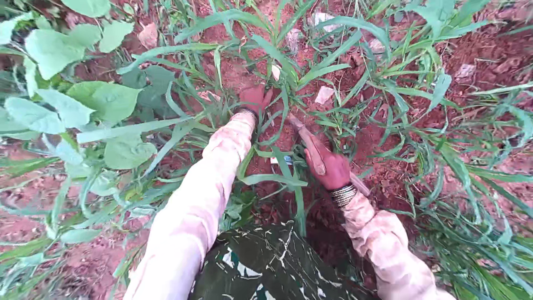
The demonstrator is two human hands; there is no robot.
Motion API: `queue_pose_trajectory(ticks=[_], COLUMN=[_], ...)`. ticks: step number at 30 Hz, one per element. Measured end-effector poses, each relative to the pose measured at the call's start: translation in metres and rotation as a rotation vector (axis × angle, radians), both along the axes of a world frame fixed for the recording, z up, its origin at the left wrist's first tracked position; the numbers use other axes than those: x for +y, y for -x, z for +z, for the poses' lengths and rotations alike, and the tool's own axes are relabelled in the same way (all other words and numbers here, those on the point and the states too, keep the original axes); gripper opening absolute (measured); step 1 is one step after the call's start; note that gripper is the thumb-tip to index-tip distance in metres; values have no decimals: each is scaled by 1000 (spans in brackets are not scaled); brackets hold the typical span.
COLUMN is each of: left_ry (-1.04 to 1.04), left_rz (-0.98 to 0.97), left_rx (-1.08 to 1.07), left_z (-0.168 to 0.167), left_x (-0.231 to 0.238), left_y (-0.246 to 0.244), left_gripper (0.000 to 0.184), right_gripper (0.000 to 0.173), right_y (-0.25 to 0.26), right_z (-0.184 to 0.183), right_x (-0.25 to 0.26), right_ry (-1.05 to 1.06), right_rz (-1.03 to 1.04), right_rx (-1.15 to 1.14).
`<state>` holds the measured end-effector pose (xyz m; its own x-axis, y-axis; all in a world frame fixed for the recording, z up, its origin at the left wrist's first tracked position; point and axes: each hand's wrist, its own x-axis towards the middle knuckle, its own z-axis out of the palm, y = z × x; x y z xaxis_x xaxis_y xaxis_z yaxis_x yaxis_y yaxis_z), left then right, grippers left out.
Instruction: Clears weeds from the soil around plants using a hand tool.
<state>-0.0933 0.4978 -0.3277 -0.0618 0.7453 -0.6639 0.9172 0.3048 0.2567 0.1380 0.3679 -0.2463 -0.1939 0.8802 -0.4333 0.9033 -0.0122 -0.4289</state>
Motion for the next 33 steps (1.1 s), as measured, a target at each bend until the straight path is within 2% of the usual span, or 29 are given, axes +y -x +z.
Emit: queue_pose_trajectory(ticks=[2,3,5,8,13,15,17,19,23,25,29,31,33], left_ry=[-16,-1,39,-21,-45,-29,-56,-49,-72,-79,-356,-434,-512], left_rz=[37,33,-15,-8,18,14,9,19,91,143,428,570,727], left_rx=[19,32,38,-12,-29,-29,-29,-31,-39,-95,-286,-407,-539], left_z=[2,2,1,-5,-5,-7,-6,-6,-6,-7,11,19,28], left_x=[4,8,1,2,4,-7,5,-2,3,-7,-12,-16,-13], left_y=[-3,-4,-8,3,3,-1,2,3,3,3,26,32,30], left_gripper=[54,53,49,46,47,48,47,46,50,55,55,50,42], right_gripper=[49,49,50,50,48,48,48,48,47,48,49,50,52], right_y=[17,15,-7,-27,16,-2,-24,-28,24,4,-43,-27,11], right_z=[-7,-11,-4,-2,-22,-21,-17,-18,-25,-25,-20,-18,-14], right_x=[24,27,3,-17,33,11,-5,-17,52,46,-9,0,43], right_ry=[49,7,-38,-122,-55,-59,-124,-146,-16,22,-129,-10,196], right_rz=[46,66,51,5,58,66,29,-4,67,117,34,22,67], right_rx=[-22,-8,19,42,19,30,49,53,47,56,116,105,52])
